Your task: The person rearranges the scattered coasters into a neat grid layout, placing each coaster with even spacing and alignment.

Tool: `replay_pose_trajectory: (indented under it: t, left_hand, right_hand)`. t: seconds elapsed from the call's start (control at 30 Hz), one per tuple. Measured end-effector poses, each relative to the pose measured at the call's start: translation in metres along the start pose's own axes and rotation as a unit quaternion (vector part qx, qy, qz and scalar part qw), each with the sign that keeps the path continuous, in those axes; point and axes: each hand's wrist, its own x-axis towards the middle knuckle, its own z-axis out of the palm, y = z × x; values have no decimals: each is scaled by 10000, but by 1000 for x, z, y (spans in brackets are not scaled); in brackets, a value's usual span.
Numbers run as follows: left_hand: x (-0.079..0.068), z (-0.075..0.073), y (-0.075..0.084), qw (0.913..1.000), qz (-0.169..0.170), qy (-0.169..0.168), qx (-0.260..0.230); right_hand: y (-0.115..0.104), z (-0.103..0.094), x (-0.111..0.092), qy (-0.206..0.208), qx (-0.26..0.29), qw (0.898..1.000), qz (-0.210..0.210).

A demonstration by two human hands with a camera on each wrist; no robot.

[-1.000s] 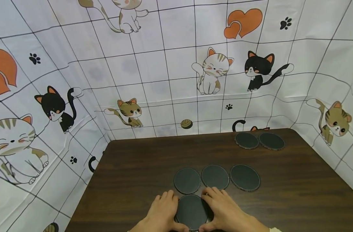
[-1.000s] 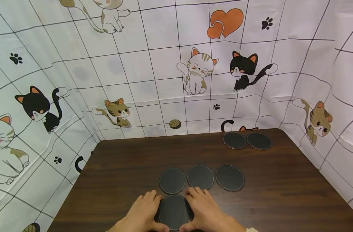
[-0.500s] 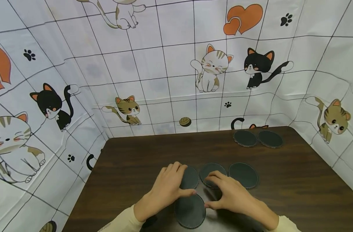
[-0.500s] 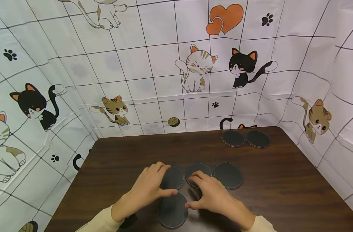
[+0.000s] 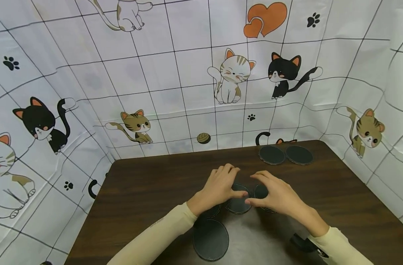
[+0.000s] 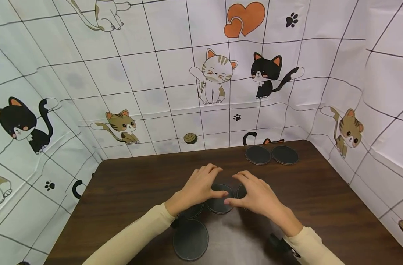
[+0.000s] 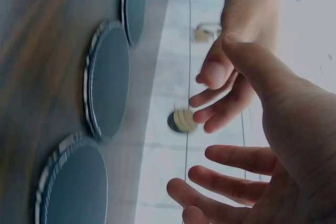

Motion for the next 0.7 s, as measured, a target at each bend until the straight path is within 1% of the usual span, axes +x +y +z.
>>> replay_pose_trajectory:
  t: [0.13,0.27,0.37,0.53,0.6,0.7]
  left_hand:
    - [33,5,4,9997,68,-170,138]
    - [60,10,12,9991,163,-343,170]
    - [81,15,16,9987,171,-407,252]
    - [117,29,13,9982,101,-525,262]
    - [129,34,10,9977,62,-621,255]
    - [147,39,5,9963,71,-769,368]
  right_hand:
    - [20,-14,6,138,-31,9996,241]
    - [43,-27,11,174,-118,9987,472]
    - [63,-31,16,184,-128,9977,635]
    - [98,-35,29,111,-304,9961,816]
    - [110,-37,37,30,-415,9954,868]
    - [128,-43,50,-93,-571,9944,886]
